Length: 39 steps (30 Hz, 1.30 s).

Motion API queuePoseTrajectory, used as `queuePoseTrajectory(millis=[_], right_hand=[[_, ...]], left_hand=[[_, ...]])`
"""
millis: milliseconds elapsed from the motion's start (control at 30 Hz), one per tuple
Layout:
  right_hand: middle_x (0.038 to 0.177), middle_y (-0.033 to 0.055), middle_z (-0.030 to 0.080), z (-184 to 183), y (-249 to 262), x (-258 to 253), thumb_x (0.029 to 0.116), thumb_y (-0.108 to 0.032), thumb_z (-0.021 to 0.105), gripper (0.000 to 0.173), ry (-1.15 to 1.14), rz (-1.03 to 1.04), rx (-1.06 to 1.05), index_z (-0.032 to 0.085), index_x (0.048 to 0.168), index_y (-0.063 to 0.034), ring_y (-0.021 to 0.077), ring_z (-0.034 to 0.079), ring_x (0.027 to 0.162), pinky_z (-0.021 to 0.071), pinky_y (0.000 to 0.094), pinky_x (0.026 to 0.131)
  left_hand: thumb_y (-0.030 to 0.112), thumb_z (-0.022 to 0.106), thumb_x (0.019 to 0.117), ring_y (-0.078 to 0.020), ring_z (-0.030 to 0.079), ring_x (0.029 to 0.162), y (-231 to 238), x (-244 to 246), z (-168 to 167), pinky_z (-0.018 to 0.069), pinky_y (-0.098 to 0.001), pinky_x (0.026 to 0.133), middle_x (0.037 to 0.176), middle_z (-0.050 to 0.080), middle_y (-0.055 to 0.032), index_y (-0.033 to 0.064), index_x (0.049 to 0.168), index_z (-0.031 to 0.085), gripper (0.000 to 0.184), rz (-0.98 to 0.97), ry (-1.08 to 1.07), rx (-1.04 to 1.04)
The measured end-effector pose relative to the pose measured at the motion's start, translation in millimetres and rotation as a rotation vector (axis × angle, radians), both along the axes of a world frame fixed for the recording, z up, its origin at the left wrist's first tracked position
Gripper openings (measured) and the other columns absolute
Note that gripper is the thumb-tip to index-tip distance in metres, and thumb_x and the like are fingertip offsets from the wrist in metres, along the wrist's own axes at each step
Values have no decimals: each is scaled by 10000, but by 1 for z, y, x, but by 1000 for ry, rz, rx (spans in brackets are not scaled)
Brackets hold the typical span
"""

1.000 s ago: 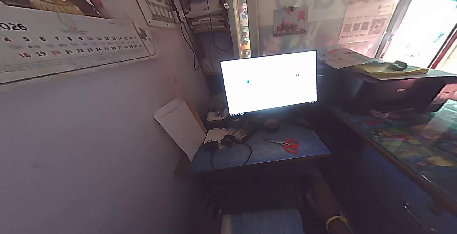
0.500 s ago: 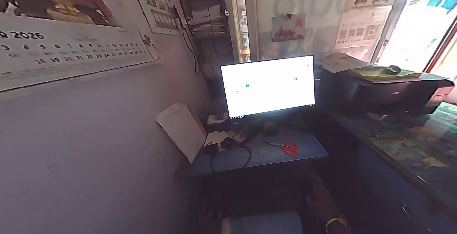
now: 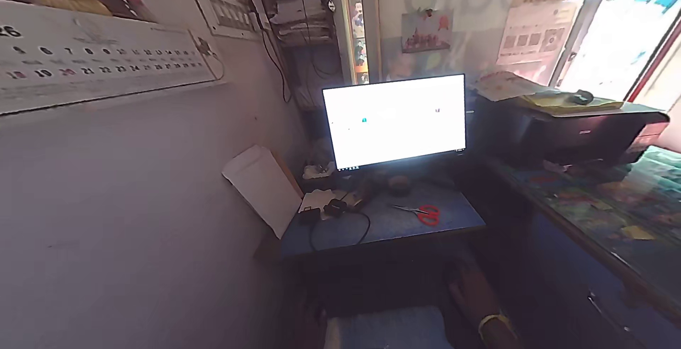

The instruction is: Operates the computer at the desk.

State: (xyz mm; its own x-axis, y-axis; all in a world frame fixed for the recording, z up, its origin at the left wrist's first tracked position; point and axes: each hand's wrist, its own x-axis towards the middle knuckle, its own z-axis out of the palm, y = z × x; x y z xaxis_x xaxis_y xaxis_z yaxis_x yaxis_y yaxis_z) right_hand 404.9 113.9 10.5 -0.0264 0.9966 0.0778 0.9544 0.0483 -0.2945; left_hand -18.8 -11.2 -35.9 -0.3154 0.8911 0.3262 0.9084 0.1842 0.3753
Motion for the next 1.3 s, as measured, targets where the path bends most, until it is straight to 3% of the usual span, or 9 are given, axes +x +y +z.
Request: queuePoseTrajectory(millis=[167,300,533,667,767,833,933,1100,1300], right_hand=[[1545,155,505,5,-1,-2,924,-587,555,718,-87,66,124,526,1510,-173,423,408,1460,270,603,1214],[1604,39,452,2,-2,-1,877,-771,509,824,-125,137,153,513,1522,-259,309,367,1509,201,574,1252],[1535,18,535,-6,-4,1,888,-780,490,782,-120,188,278,556,1484,-278,269,459,1447,286,589,1211],[1588,88,464,12,-9,-3,1039,-584,314,666,-96,131,82,462,1549,-181,303,380,1499,204,564,1248],[1566,164,474,2,-3,-2,1038,-521,378,646,-29,24,158,498,1515,-101,357,422,1467,311,561,1207],[1580,160,455,1,3,-2,994,-492,501,658,-38,-16,141,474,1535,-119,350,468,1435,404,538,1159],[1504,193,527,-3,15,-5,965,-469,551,652,-81,-6,126,513,1502,-101,368,552,1346,468,539,1093],[1504,221,512,-2,7,-4,980,-401,560,583,-62,-20,70,544,1477,-96,380,516,1379,439,518,1134],[1502,209,525,8,9,-10,994,-304,556,508,-24,30,139,572,1455,-90,382,510,1385,413,531,1157]], left_hand=[[377,512,1027,-390,401,1468,6,2,7,367,-502,1186,1572,432,-216,44,1303,672,461,37,2,-94],[389,509,1020,-394,415,1457,4,2,4,377,-521,1173,1573,425,-225,30,1296,667,480,32,-16,-36],[400,496,1023,-404,426,1450,-1,-1,-12,352,-548,1188,1573,430,-226,16,1273,671,491,-10,3,114],[351,547,1013,-426,489,1398,-4,10,5,391,-543,1163,1516,490,-257,-27,1295,659,485,30,26,135],[381,486,1047,-381,437,1446,-6,22,57,346,-523,1188,1550,455,-239,5,1415,572,533,102,-30,-236],[420,485,1024,-377,423,1458,-3,12,34,352,-542,1186,1551,460,-221,55,1419,578,546,129,-24,-110],[330,524,1005,-434,283,1520,4,0,4,228,-595,1229,1628,328,-239,90,1474,536,528,78,23,100],[488,338,1054,-359,329,1519,4,-2,9,251,-558,1233,1624,378,-167,124,1553,440,626,9,188,-55],[560,308,1044,-291,319,1532,9,-13,-10,245,-544,1243,1647,364,-90,172,1566,433,663,15,146,33]])
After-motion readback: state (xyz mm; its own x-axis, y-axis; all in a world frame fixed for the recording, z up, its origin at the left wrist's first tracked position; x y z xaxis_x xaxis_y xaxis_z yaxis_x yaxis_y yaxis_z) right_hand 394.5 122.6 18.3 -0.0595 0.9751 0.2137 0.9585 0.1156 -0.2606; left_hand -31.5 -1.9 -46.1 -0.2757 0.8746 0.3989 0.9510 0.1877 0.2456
